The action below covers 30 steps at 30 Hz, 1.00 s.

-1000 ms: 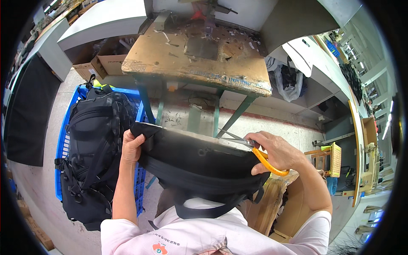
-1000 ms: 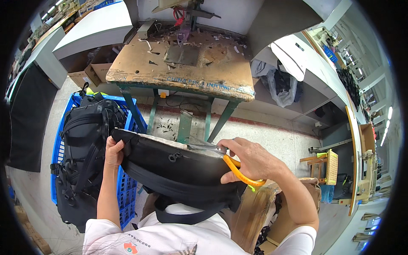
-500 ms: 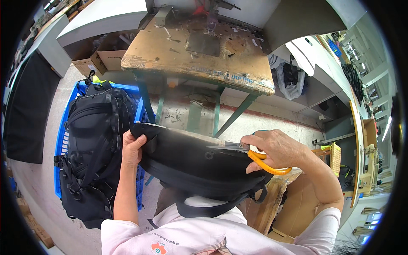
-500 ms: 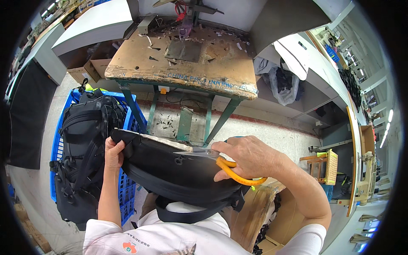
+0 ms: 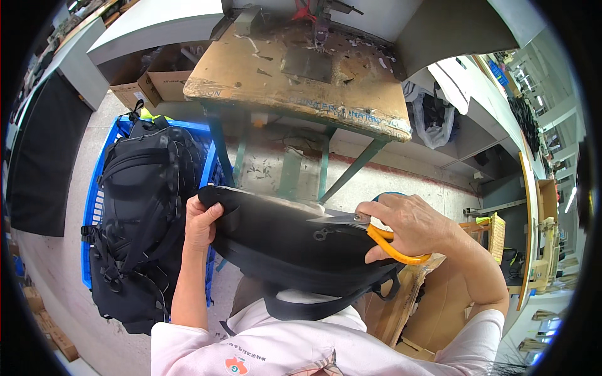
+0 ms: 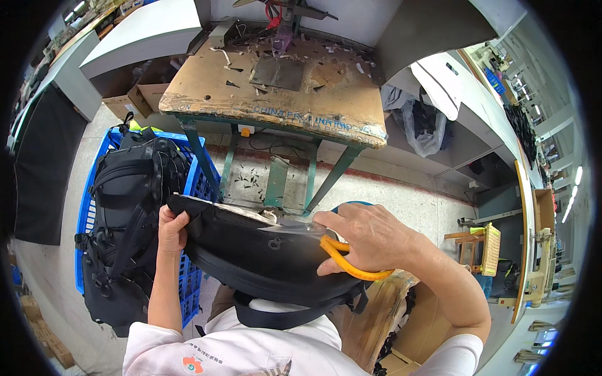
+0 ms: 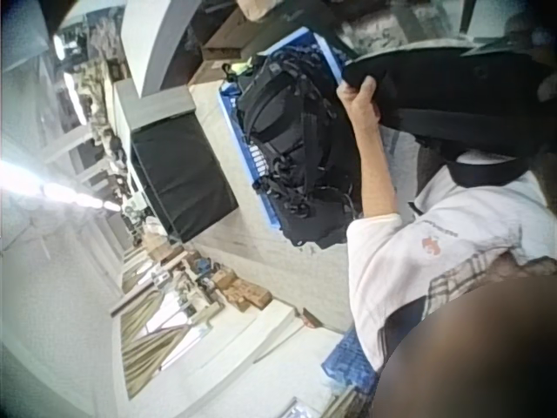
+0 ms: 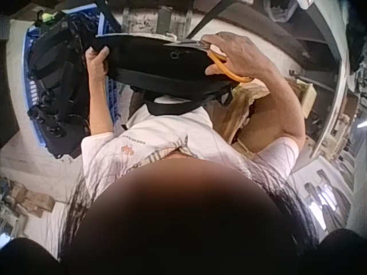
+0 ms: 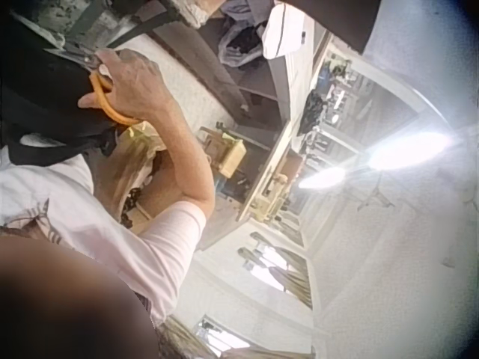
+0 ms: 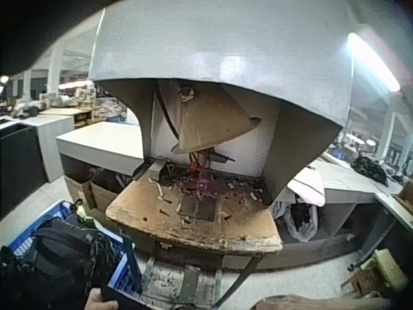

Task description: The person is using scissors to trim excess material and threads from finished backpacks or bags in a factory setting.

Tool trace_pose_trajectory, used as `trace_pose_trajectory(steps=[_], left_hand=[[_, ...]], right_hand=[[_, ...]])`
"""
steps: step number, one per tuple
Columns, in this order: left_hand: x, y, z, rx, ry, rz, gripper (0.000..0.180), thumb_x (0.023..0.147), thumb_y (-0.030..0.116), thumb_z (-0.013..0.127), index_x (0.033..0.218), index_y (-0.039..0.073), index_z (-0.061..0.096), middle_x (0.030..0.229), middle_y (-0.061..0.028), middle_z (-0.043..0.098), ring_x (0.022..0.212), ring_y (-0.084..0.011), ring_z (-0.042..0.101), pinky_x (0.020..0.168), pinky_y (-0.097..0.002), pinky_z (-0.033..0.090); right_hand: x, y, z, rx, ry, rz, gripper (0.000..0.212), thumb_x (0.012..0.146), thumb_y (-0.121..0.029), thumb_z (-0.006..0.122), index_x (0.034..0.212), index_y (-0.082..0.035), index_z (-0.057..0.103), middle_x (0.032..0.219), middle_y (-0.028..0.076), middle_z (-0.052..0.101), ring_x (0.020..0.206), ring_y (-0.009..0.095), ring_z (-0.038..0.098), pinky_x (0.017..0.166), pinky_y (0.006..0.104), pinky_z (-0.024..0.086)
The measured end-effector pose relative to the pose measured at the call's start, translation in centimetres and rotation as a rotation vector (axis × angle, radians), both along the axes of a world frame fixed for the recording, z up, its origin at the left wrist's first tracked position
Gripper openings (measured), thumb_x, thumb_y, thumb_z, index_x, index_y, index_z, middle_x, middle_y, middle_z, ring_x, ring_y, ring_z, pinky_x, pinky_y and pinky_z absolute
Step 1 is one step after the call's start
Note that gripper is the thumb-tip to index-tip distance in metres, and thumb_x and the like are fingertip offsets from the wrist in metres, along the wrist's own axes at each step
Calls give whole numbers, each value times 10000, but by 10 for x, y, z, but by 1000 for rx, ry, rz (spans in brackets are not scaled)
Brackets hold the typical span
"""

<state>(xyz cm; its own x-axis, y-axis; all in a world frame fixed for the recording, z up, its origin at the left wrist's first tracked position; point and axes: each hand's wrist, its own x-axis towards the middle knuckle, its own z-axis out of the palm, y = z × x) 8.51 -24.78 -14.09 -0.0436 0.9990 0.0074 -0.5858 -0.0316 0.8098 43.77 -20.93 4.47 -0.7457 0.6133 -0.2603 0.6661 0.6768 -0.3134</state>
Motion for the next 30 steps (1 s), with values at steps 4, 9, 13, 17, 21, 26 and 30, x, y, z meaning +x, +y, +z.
trace_pose_trajectory(steps=[4,9,13,17,21,26,30], left_hand=[[3,-2,1,0,-1,-3,194,762,48,729,935,-8,662,911,-97,689,811,-181,661,787,-321,529],[2,-5,0,-5,-6,4,206,754,56,736,936,-10,662,904,-94,687,810,-180,658,780,-314,526],[2,-5,1,-1,6,-5,231,748,77,748,940,-16,661,898,-93,687,799,-179,655,767,-307,521],[7,-7,5,-10,6,-8,261,739,101,763,946,-22,661,890,-88,685,789,-177,649,757,-300,511],[6,-8,6,-26,4,-18,268,737,109,767,947,-20,661,880,-80,681,785,-171,641,752,-298,504],[4,-9,3,-14,6,-19,259,737,110,768,937,-15,661,879,-76,678,788,-164,636,747,-298,500],[5,-10,2,-14,-8,-38,245,737,112,769,925,-5,663,880,-67,673,785,-158,631,742,-291,495]], right_hand=[[-6,1,-5,-43,-6,-6,682,732,-614,670,1128,-69,560,747,157,615,696,326,626,621,401,496],[-9,0,-8,-54,-23,-13,661,734,-598,674,1110,-66,561,699,152,605,662,334,623,601,395,495],[-11,1,-8,-22,6,-11,654,734,-602,669,1095,-68,563,687,153,601,654,329,621,588,402,487],[-19,0,-14,63,62,51,657,737,-607,664,1097,-66,562,691,156,605,656,318,625,579,399,483],[-23,2,-17,-31,-26,16,675,724,-612,673,1104,-66,557,685,156,603,656,312,618,579,398,481],[-28,1,-14,0,8,6,669,723,-603,680,1110,-74,548,682,157,588,650,311,604,577,394,473],[-34,1,-14,89,45,39,663,734,-592,676,1116,-69,538,695,157,582,648,316,599,578,394,471]])
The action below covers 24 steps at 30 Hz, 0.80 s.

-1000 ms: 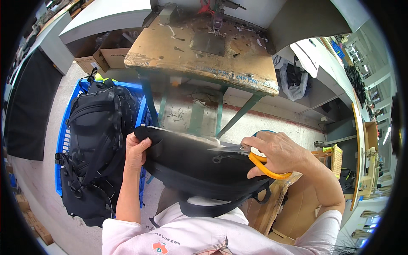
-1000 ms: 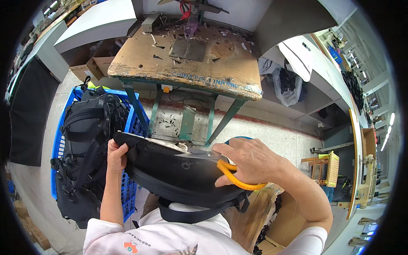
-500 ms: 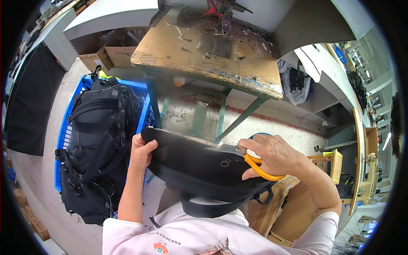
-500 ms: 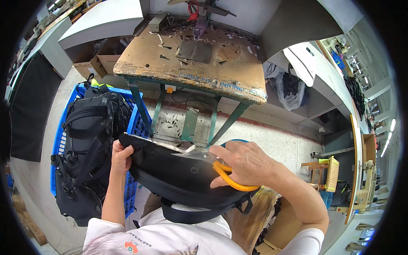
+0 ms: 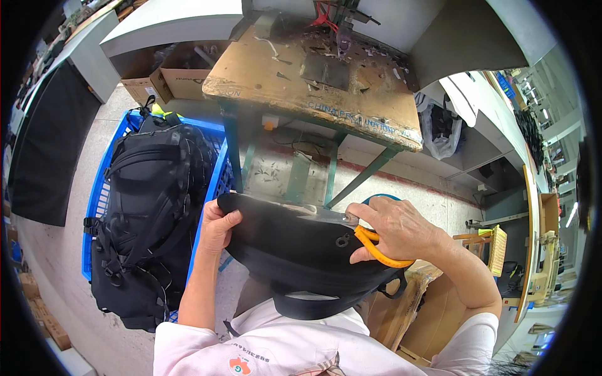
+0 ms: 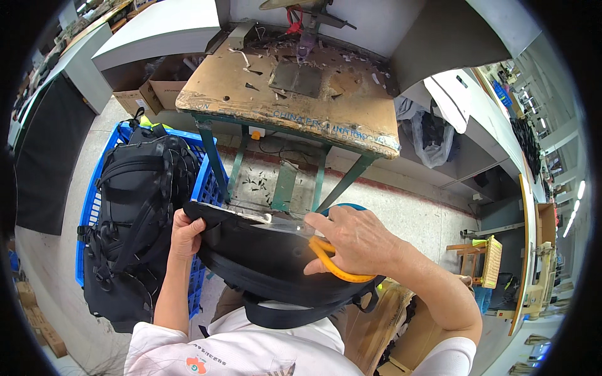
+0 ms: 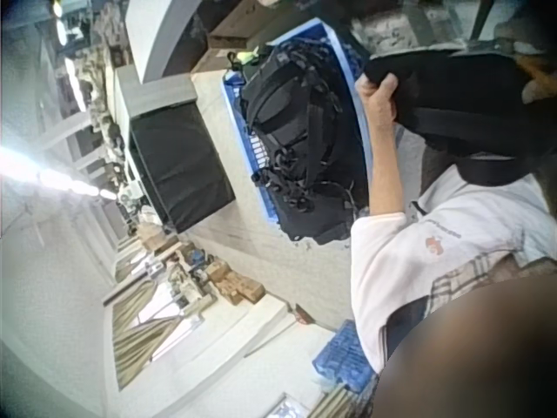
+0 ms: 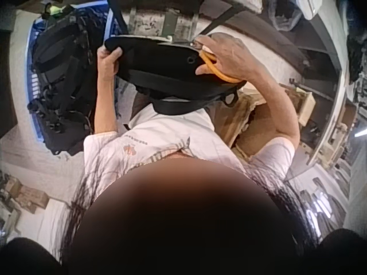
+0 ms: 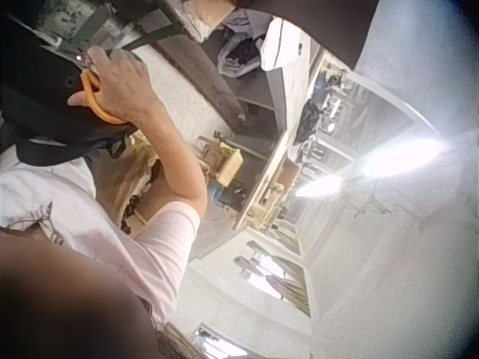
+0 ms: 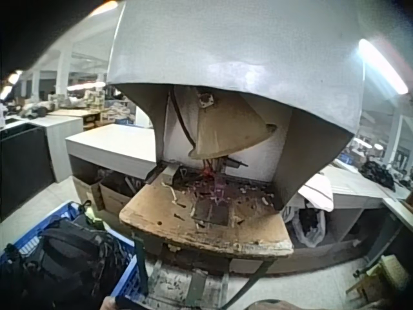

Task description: The person is using scissors to trim excess material and threads from finished backpacks or bags in a factory setting.

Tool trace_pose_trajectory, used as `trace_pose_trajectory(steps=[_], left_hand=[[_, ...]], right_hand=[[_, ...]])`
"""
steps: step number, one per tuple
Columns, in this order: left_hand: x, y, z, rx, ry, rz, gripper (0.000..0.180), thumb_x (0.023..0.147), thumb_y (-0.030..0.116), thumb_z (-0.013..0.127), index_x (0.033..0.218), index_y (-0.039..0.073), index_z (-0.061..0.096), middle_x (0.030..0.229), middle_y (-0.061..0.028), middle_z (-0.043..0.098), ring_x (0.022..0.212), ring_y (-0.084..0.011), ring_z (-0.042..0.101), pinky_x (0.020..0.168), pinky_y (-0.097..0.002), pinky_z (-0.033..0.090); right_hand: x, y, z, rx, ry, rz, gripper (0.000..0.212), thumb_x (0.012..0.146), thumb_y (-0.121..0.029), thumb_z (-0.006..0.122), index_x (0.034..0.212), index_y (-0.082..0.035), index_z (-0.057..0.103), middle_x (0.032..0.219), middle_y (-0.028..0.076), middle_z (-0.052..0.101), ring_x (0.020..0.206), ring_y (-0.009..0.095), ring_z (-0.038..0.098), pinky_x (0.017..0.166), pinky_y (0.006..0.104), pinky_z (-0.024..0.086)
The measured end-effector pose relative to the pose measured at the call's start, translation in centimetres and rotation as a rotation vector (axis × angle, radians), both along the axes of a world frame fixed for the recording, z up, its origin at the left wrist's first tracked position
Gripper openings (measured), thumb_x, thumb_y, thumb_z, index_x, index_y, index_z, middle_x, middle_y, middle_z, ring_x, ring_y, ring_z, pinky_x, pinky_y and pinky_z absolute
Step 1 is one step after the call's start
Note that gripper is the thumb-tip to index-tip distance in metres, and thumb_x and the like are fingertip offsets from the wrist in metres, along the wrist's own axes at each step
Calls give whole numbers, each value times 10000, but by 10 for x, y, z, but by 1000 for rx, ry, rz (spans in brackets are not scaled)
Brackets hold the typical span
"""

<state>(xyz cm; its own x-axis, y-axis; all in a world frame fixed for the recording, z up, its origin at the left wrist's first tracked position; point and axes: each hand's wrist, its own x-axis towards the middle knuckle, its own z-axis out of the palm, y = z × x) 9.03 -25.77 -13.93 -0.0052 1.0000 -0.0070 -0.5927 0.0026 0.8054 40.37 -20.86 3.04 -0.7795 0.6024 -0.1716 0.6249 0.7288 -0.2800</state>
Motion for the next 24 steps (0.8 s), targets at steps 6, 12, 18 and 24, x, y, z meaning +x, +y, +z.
trace_pose_trajectory(steps=[6,12,18,24], left_hand=[[-1,-2,-1,-4,-16,-1,224,741,116,768,912,11,666,874,-48,667,786,-152,625,739,-288,488],[-1,-4,0,3,-47,4,214,745,116,765,907,16,668,883,-47,665,792,-149,625,736,-283,488],[-1,-6,1,0,-64,-10,187,752,66,733,923,19,673,906,-55,675,811,-148,629,753,-283,491],[-1,-7,-2,-15,-57,-11,199,749,-9,681,947,15,675,930,-63,679,822,-146,632,766,-278,495]], right_hand=[[-5,3,-8,-75,-28,7,632,748,-588,665,1083,-67,537,704,168,599,650,315,613,573,411,478],[-10,5,-14,-76,4,14,611,757,-600,647,1074,-88,541,700,145,601,644,308,614,569,395,479],[-18,7,-24,-2,70,64,601,768,-595,644,1065,-85,527,693,148,606,635,293,621,546,381,479],[-19,9,-30,-37,117,84,520,784,-563,646,985,-99,520,603,106,583,525,273,593,475,341,456]])
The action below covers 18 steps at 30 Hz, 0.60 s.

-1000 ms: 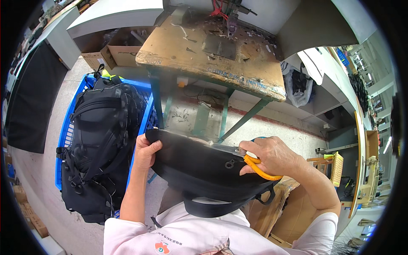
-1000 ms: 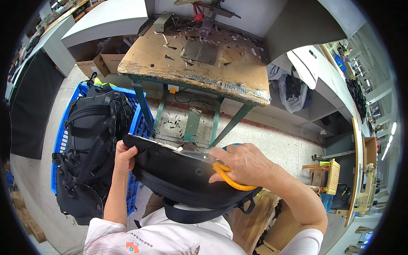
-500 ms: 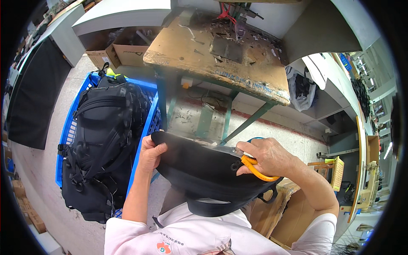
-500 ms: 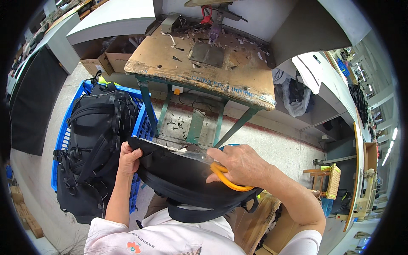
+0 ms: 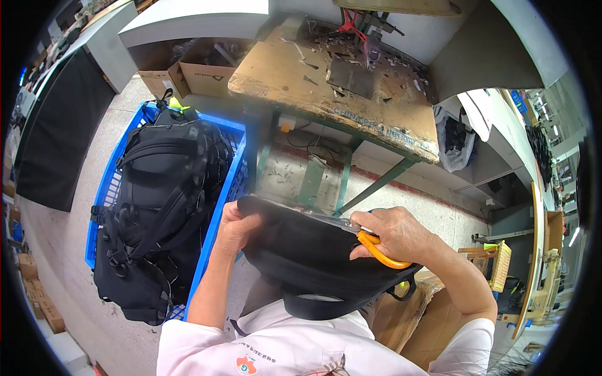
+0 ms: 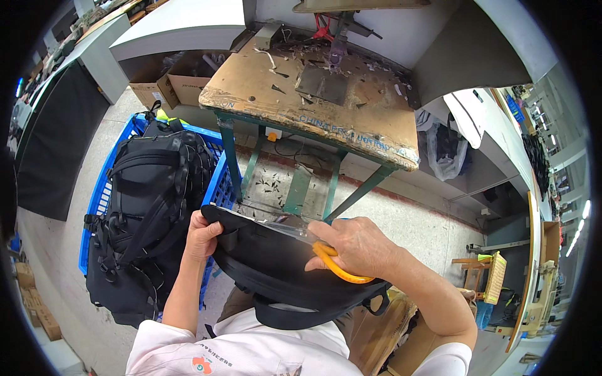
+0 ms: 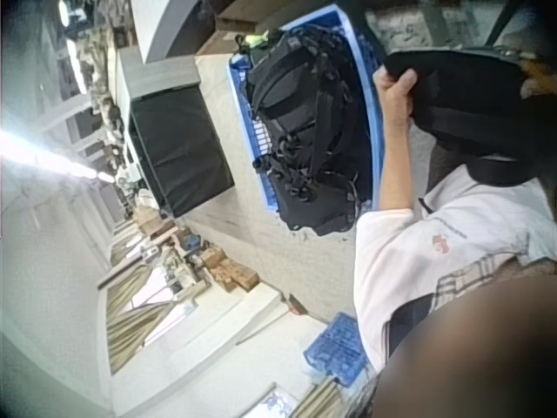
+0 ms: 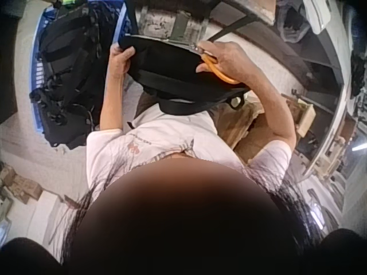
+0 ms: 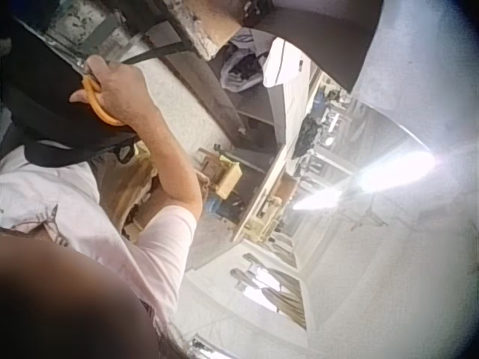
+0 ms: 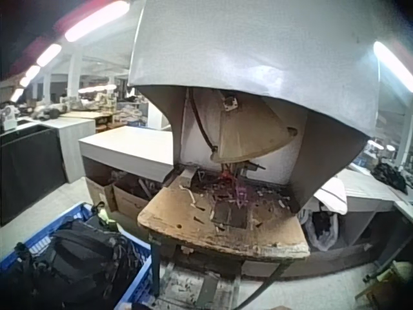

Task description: The person is using scissors to trim excess material and threads from finished backpacks or bags in a factory setting.

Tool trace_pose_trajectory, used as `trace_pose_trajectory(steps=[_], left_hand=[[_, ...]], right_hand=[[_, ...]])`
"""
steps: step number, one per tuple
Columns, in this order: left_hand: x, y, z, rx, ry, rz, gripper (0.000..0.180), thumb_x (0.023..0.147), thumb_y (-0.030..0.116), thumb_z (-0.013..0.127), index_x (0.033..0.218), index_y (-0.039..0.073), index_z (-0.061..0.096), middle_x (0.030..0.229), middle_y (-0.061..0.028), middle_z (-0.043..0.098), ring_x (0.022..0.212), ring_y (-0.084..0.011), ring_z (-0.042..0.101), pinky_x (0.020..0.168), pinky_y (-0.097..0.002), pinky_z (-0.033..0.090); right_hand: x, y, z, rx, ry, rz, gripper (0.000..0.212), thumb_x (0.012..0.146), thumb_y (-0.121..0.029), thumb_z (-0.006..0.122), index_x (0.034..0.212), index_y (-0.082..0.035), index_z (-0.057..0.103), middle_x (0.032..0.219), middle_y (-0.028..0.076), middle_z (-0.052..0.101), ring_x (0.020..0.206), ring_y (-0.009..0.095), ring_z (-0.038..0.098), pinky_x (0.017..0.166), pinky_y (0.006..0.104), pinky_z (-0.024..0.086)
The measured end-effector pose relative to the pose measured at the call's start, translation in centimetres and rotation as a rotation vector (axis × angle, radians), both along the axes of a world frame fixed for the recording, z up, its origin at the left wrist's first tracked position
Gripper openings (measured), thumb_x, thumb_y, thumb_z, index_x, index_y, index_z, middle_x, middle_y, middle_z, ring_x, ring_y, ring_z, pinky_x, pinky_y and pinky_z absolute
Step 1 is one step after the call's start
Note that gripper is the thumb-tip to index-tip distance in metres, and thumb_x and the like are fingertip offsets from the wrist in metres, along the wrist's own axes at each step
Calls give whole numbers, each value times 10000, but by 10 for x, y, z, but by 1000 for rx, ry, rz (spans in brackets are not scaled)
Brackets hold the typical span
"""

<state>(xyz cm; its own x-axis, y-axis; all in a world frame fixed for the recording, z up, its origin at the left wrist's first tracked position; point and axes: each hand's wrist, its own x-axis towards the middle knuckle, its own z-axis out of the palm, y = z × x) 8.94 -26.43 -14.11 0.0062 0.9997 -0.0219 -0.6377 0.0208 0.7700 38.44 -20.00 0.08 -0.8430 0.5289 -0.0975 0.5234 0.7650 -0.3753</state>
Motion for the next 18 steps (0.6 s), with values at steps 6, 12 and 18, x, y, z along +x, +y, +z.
trace_pose_trajectory(steps=[6,12,18], left_hand=[[2,-1,5,-44,-24,42,242,694,81,789,899,5,686,881,-88,700,782,-175,668,744,-298,527],[4,-4,5,-43,23,23,228,705,91,784,886,0,679,851,-68,693,761,-160,657,727,-292,522],[13,-2,12,-1,281,-129,298,732,49,693,1017,-31,654,886,-51,667,824,-127,604,758,-258,481]], right_hand=[[1,3,1,-11,18,22,527,765,-574,655,960,-102,525,611,79,596,529,271,602,468,335,456],[-9,2,4,-165,77,-57,664,723,-649,642,1064,-89,542,737,128,625,677,306,632,603,400,497],[-27,6,14,-212,-42,-63,790,714,-701,609,1175,-64,533,902,179,624,847,352,626,728,427,502]])
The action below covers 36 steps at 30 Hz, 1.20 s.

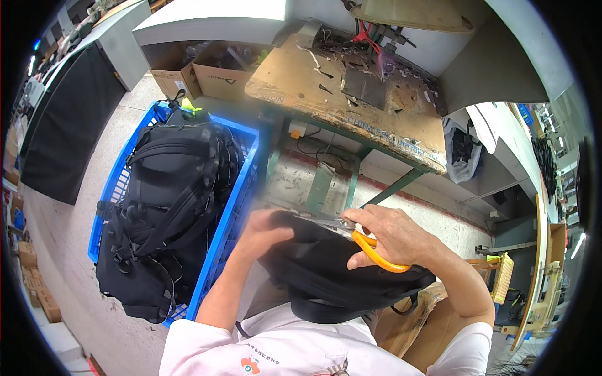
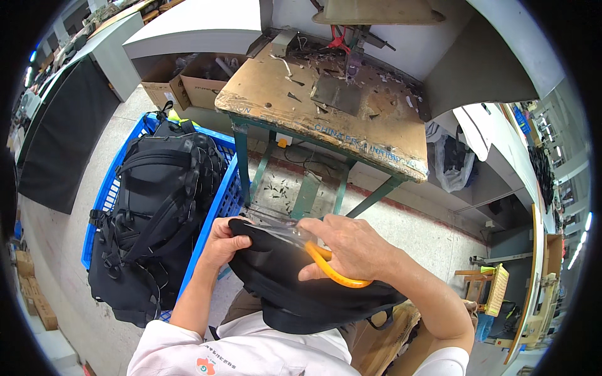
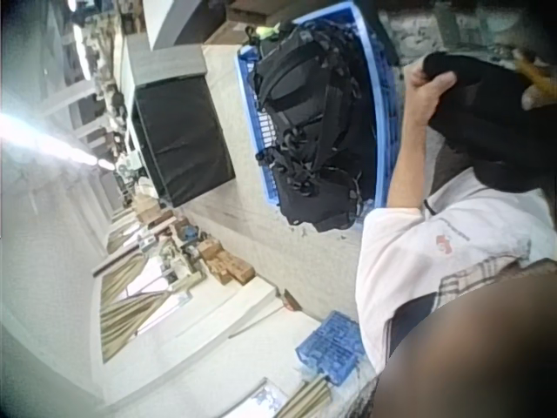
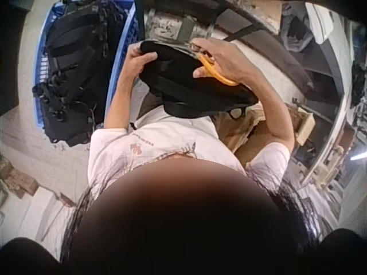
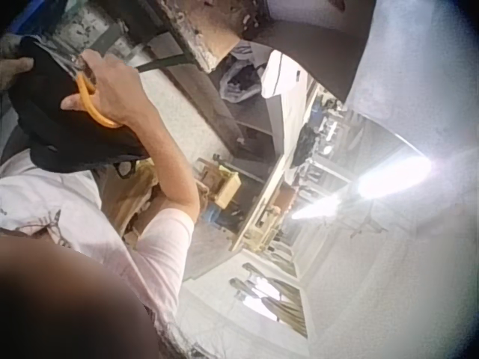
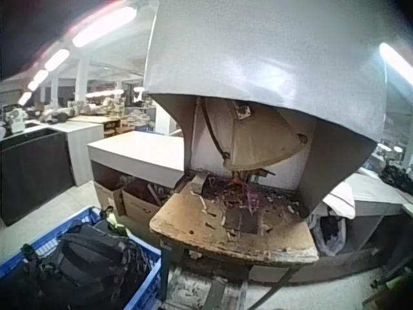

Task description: The person is using scissors to trim excess material and threads from finished backpacks or bags in a factory setting.

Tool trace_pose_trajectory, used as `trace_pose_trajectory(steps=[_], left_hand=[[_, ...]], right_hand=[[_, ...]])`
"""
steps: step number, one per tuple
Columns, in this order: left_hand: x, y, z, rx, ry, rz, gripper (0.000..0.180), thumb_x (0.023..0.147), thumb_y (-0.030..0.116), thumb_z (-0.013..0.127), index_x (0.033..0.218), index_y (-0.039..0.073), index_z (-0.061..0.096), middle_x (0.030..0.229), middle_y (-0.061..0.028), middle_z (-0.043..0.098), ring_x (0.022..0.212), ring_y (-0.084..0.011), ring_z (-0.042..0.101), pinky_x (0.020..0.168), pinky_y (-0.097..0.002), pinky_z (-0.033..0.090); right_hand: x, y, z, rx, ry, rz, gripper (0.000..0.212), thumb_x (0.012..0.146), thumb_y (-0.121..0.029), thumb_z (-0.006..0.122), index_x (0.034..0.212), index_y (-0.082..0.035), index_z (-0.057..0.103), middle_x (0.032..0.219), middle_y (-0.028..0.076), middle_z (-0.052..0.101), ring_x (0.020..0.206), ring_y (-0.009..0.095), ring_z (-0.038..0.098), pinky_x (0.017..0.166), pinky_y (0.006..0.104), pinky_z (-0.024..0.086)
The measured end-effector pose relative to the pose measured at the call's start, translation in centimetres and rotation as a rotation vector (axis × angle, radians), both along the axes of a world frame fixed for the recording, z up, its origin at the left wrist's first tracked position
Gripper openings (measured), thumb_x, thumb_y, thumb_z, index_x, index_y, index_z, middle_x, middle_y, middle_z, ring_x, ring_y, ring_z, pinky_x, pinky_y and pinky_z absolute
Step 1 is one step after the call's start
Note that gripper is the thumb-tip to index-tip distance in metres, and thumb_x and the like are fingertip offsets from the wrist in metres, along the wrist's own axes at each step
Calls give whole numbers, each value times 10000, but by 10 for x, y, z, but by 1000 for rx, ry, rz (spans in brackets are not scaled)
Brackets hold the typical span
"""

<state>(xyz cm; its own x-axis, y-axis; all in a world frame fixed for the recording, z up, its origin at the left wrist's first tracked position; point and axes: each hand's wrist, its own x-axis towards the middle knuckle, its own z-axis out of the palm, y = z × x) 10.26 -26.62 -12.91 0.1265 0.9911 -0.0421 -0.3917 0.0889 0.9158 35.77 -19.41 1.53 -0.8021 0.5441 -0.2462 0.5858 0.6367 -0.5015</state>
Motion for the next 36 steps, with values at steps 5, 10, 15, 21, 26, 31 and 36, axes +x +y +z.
trace_pose_trajectory(steps=[5,10,15,21,26,31,36], left_hand=[[9,1,14,71,63,-87,322,757,75,716,1050,-37,645,926,-64,670,841,-122,595,764,-259,478],[12,3,24,53,55,-82,283,741,56,736,1000,-27,657,885,-40,656,806,-108,584,740,-246,468],[16,2,28,38,9,5,174,714,37,770,862,-6,691,808,-7,643,737,-92,580,687,-224,462],[7,1,10,44,11,-37,347,747,62,710,1072,-37,638,943,-73,672,854,-142,606,772,-273,480],[-14,-2,0,-57,-149,219,256,692,-24,662,948,-22,652,878,-53,656,775,-135,613,706,-278,493],[-56,22,24,66,-169,322,204,780,-22,624,981,-54,638,950,-117,678,861,-213,660,817,-330,516],[-107,80,70,127,42,422,195,838,40,627,1025,-12,642,947,-56,666,812,-144,635,771,-291,511]], right_hand=[[-8,8,6,-57,4,75,832,724,-713,587,1200,-33,523,926,188,627,880,361,625,777,420,498],[-12,15,9,-54,38,148,778,742,-692,587,1128,-17,555,901,188,641,843,356,635,718,424,506],[-15,15,11,-177,-25,81,631,743,-598,664,1035,-46,572,753,185,629,727,356,634,652,410,499],[13,15,12,-8,77,-79,703,671,-601,731,1116,-82,566,764,110,601,681,269,592,624,348,475],[85,7,20,-292,265,-522,933,525,-647,805,1208,-83,513,921,46,586,848,192,569,744,317,457],[97,-35,-22,-527,735,-822,574,649,-173,795,1146,-72,526,993,7,549,950,121,514,888,263,397],[51,-15,-46,-534,1154,-833,463,721,-39,664,1162,-44,524,978,25,586,918,106,535,829,241,422]])
